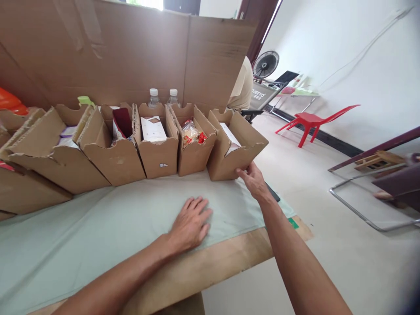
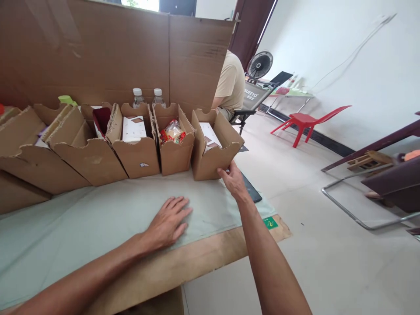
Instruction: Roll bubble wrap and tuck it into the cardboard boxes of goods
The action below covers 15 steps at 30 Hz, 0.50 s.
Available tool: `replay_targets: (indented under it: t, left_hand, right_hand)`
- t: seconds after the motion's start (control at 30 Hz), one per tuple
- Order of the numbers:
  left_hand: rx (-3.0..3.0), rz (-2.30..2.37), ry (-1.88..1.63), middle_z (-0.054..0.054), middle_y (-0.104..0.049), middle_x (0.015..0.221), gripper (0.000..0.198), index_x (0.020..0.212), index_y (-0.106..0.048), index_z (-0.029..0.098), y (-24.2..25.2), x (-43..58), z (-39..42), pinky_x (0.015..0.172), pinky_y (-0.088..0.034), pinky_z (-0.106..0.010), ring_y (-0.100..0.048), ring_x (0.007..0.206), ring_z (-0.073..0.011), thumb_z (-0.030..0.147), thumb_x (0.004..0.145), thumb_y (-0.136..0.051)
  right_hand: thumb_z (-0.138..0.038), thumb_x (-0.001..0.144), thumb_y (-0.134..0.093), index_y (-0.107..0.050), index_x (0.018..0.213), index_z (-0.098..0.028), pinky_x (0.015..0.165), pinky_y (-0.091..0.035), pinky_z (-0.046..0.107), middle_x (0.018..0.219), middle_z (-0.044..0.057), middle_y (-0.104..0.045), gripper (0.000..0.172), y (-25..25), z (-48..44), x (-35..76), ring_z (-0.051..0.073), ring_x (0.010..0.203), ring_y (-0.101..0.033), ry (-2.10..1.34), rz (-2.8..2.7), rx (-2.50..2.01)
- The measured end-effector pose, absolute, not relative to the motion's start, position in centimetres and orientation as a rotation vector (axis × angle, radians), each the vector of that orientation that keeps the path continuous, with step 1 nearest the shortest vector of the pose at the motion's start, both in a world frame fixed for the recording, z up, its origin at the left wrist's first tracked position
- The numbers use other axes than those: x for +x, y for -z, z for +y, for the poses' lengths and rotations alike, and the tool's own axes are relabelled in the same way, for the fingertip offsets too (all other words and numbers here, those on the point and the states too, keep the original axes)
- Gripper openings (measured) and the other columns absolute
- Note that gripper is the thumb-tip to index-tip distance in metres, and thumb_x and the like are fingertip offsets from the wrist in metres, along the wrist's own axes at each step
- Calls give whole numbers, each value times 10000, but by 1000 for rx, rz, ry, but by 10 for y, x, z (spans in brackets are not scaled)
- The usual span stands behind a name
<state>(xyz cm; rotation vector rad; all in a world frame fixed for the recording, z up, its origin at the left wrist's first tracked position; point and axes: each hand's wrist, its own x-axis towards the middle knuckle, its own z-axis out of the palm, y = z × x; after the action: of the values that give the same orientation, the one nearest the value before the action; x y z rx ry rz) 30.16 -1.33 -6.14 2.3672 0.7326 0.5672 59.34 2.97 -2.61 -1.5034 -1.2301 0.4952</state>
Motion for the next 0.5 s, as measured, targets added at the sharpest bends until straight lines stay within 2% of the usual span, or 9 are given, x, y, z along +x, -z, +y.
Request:
replay_targets:
  t: [0.2, 0.37, 0.5]
  left_hand:
    - [2610, 750, -416, -169, -513, 1607, 467, 1406, -619, 180, 71, 284, -33, 1274, -290, -633, -424, 1528, -358, 226, 942, -605]
    - [2617, 774, -442, -154, -525, 1601, 440, 1397, -626, 186, 69, 287, -31, 1282, -307, -588, -429, 1526, -340, 280, 968, -609]
    - [2590, 766, -477, -150, -543, 1584, 419, 1372, -641, 196, 65, 286, -31, 1279, -314, -581, -442, 1515, -334, 307, 970, -618]
  right_hand:
    - [-390, 700, -696, -643, 1251, -223, 1046, -523, 503, 1214, 101, -740, 578, 21, 89, 592, 297, 1141, -666, -495, -1260, -1498]
    - [-338, 654, -732, -672, 1166, -204, 970, -573, 525, 1152, 113, -748, 532, 16, 100, 591, 311, 1090, -692, -392, -1214, -1528]
    - [-409, 777, -668, -649, 1168, -201, 935, -583, 506, 1078, 96, -727, 443, -5, 69, 571, 275, 1031, -698, -145, -1093, -1505]
